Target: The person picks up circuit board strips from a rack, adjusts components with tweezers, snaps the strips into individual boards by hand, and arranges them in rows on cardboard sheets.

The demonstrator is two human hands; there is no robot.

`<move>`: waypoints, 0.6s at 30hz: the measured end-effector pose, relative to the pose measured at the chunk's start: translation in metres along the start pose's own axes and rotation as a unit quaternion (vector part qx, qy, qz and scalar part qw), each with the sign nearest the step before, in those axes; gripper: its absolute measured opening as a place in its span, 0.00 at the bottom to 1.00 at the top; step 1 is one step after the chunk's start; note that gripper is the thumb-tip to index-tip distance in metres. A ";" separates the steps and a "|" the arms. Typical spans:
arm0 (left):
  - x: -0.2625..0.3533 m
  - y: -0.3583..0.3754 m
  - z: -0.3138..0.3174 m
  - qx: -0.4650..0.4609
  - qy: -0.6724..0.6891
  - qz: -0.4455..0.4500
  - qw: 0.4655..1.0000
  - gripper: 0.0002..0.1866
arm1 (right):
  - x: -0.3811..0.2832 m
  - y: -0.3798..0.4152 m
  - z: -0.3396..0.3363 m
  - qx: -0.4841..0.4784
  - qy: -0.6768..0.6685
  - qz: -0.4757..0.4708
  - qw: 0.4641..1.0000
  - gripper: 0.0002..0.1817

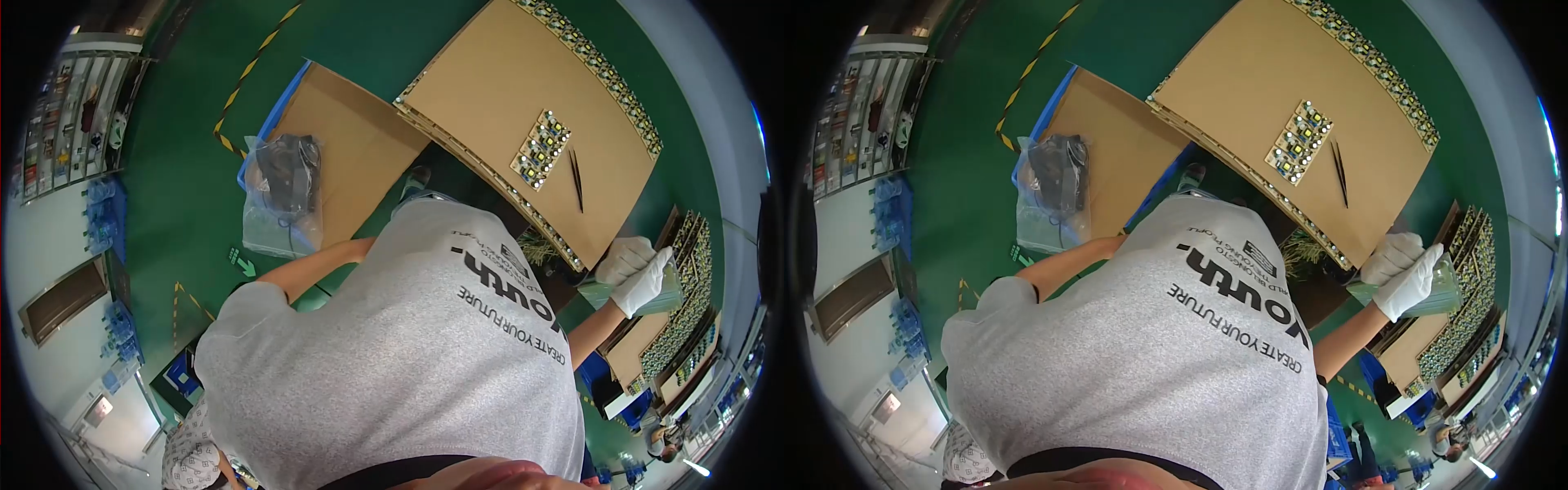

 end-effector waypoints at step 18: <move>-0.125 -0.058 0.065 0.116 0.458 -0.056 0.879 0.21 | 0.047 0.026 -0.011 -0.011 -0.084 0.060 0.995 0.25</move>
Point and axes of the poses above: each hand's wrist, its own y-axis away from the middle knuckle, its own z-axis out of the palm, x = y × z, the point moved 4 cm from there along -y, towards the middle knuckle, and after that the axes turned 8 degrees about y, right-handed, at the moved point
